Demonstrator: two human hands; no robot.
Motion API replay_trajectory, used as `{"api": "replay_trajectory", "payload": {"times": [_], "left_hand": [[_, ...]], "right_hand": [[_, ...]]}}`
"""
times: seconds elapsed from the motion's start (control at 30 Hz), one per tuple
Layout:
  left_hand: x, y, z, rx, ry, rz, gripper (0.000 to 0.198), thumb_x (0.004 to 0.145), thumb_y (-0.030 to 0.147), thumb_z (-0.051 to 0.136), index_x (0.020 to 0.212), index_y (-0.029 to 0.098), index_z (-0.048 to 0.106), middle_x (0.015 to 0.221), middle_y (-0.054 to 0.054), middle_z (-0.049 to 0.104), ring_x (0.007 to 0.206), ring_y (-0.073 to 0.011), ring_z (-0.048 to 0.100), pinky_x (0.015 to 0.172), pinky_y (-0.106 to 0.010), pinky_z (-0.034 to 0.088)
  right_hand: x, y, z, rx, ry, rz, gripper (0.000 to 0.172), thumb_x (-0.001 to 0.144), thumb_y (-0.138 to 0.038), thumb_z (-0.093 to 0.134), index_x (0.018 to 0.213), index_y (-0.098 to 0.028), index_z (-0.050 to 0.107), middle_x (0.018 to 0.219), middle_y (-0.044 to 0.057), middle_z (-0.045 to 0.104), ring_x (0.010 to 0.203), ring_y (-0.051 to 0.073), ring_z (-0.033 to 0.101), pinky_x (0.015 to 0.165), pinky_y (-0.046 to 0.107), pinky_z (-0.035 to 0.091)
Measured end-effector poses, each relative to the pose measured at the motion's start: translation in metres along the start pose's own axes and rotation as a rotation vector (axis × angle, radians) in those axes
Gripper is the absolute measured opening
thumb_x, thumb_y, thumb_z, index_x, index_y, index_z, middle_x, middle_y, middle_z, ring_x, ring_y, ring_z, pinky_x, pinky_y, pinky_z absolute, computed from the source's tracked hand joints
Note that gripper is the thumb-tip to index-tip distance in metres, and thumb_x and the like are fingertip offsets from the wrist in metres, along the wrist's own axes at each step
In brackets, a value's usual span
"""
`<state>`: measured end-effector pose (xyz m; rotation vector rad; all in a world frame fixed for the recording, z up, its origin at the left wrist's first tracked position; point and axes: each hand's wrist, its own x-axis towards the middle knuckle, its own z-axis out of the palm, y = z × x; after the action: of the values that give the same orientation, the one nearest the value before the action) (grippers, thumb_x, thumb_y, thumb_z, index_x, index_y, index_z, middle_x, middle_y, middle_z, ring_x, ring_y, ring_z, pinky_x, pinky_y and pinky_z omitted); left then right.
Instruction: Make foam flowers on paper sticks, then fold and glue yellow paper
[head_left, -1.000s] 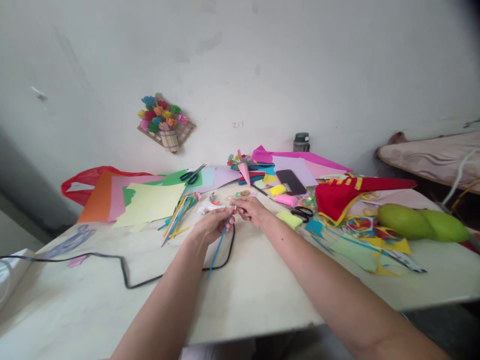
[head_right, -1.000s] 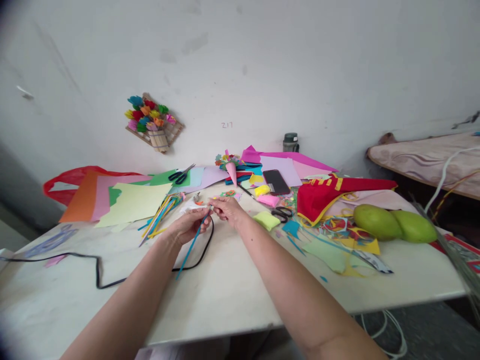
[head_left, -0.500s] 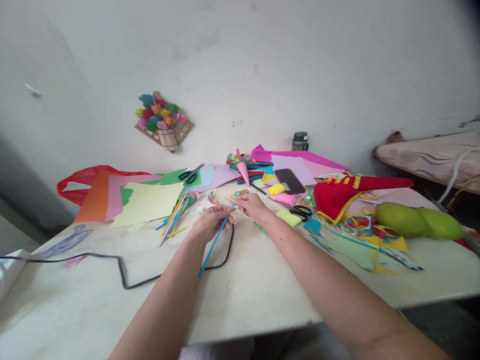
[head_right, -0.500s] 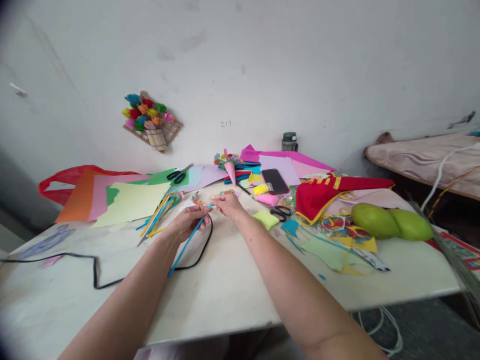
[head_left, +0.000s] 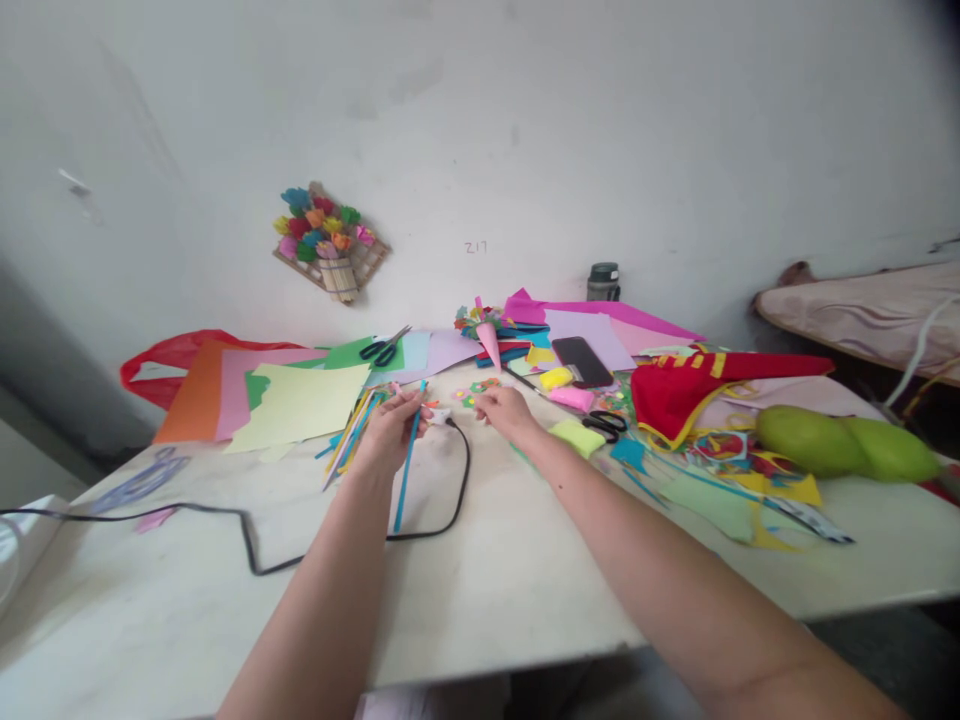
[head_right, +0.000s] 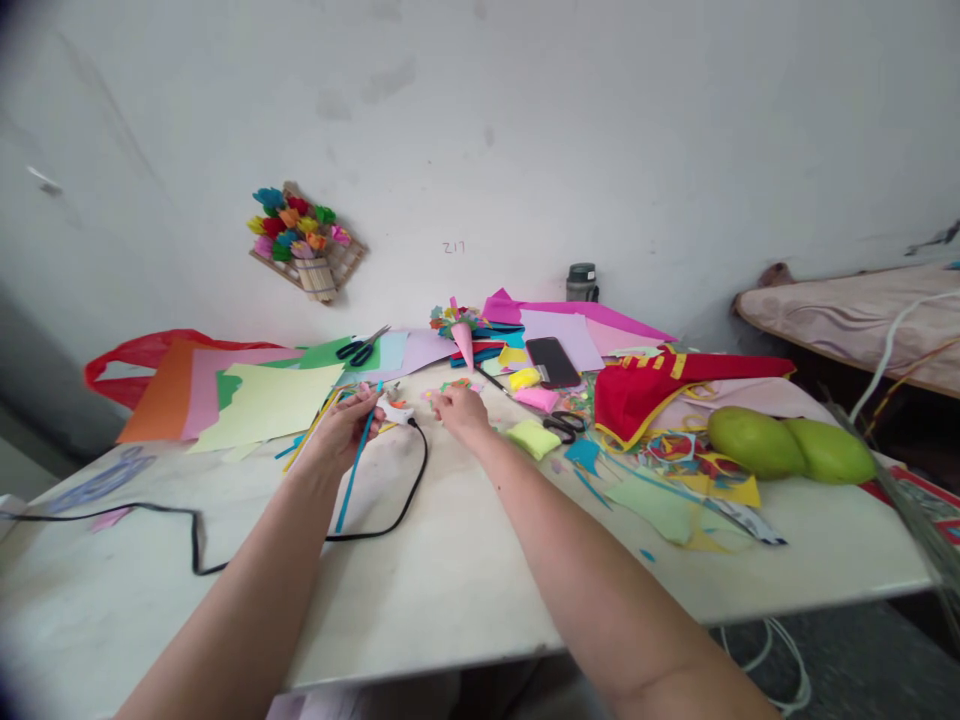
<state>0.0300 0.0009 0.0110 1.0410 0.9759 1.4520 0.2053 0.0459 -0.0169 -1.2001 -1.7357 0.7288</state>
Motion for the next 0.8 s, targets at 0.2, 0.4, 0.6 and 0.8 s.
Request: {"api": "replay_trajectory", "payload": {"times": [0.2, 0.4, 0.6, 0.8], "left_hand": [[0.003, 0.005, -0.01, -0.057, 0.148, 0.042, 0.019, 0.06, 0.02, 0.065, 0.073, 0.011, 0.055, 0.048, 0.002, 0.056, 0.032, -0.004, 0.042, 0.03, -0.013, 0.029], [0.004, 0.002, -0.012, -0.072, 0.179, 0.022, 0.024, 0.057, 0.023, 0.067, 0.075, 0.012, 0.056, 0.048, 0.002, 0.056, 0.032, -0.004, 0.042, 0.03, -0.013, 0.028], [0.004, 0.0, -0.011, -0.048, 0.173, 0.019, 0.029, 0.055, 0.027, 0.069, 0.076, 0.012, 0.057, 0.047, 0.002, 0.055, 0.032, -0.0041, 0.042, 0.03, -0.013, 0.027], [0.002, 0.006, -0.016, -0.09, 0.135, 0.094, 0.026, 0.056, 0.026, 0.068, 0.074, 0.011, 0.057, 0.049, 0.001, 0.055, 0.033, -0.0039, 0.042, 0.031, -0.014, 0.026]], "right_hand": [[-0.002, -0.014, 0.023, -0.445, 0.015, -0.242, 0.025, 0.079, -0.029, 0.048, 0.063, -0.015, 0.062, 0.074, 0.006, 0.064, 0.07, 0.015, 0.055, 0.062, 0.024, 0.037], [0.002, -0.035, 0.044, -0.732, -0.1, -0.438, 0.022, 0.08, -0.025, 0.049, 0.092, -0.012, 0.063, 0.094, 0.011, 0.062, 0.094, 0.022, 0.05, 0.079, 0.03, 0.036], [0.013, -0.045, 0.068, -0.862, -0.219, -0.293, 0.028, 0.08, -0.013, 0.042, 0.103, -0.013, 0.058, 0.098, 0.013, 0.061, 0.095, 0.024, 0.051, 0.078, 0.033, 0.038], [0.019, -0.043, 0.069, -0.889, -0.184, -0.374, 0.032, 0.082, -0.009, 0.036, 0.109, -0.013, 0.053, 0.102, 0.014, 0.058, 0.096, 0.023, 0.049, 0.079, 0.035, 0.038]]}}
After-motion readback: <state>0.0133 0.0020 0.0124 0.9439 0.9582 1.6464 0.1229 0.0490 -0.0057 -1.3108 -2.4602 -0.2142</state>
